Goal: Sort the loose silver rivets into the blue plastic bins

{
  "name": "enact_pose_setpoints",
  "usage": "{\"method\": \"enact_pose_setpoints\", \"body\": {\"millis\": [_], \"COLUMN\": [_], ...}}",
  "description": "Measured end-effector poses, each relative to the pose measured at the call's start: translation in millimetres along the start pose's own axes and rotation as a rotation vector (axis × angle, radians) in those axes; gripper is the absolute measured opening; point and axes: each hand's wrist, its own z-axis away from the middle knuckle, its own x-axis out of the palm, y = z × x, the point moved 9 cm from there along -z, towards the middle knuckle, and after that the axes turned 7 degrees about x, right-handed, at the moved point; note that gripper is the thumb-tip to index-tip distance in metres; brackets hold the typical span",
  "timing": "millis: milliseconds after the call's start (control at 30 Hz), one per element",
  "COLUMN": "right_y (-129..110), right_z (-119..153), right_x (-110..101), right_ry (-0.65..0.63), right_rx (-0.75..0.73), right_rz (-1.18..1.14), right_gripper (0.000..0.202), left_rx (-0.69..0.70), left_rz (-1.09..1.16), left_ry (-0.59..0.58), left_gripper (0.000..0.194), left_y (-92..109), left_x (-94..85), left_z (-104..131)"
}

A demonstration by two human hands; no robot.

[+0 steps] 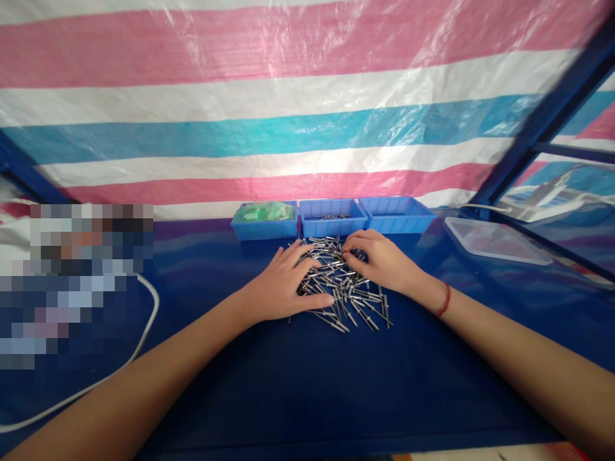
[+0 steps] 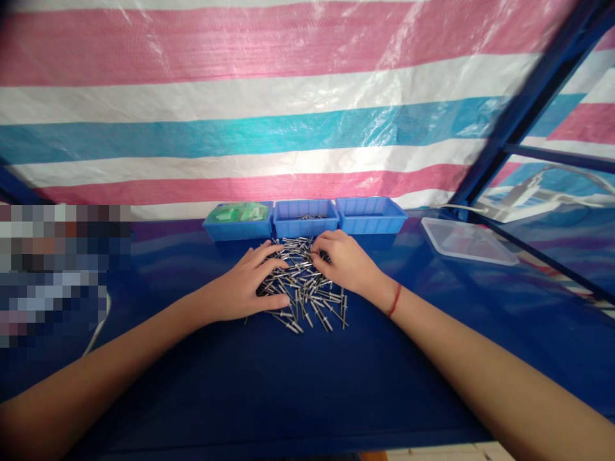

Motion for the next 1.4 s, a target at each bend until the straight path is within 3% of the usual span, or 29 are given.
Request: {"method": "enact_pose_setpoints", "body": {"millis": [167,500,700,833,1000,1133,1400], "right_y": [4.5,10.7,3.3,-3.8,-5.7,-7.3,-17.0], "right_z": [-1.3,-2.2,-0.2,3.1,5.6,9.2,16.1], "right_x": [1.9,3.3,1.2,-9.2,-21.8,-9.2,9.3], "right_ry": [0.009,-0.049,-0.048,-0.049,0.029,0.009,-0.101], "right_rx": [0.050,0.139,0.043,0.067,0.239,0.391,0.539], "right_rz": [0.027,0.039,0.121,0.105,-0.280,-0.678,-0.903], "right_gripper": [0.013,0.008,0.013,0.012,0.008,0.016,0.024], "left_rx": [0.077,0.136,0.152,0.131,0.115,0.125,0.170], "left_rz": [-0.003,-0.009,0.009,0.024,0.034,0.038,-0.002], "left_ry": [0.040,0.147,0.183,0.272,0.388,0.477,0.632], "left_gripper": [0.061,0.048,0.045,0.039,0.028,0.025,0.007], "left_y": [12.2,15.1,17.3,15.3,12.4,15.5,27.2], "left_x": [0.1,-5.5,-8.9,-16.1,-25.5,-33.6,-49.8], "left_z": [-4.9,-2.5,-1.4,0.4,2.0,5.7,15.8]}}
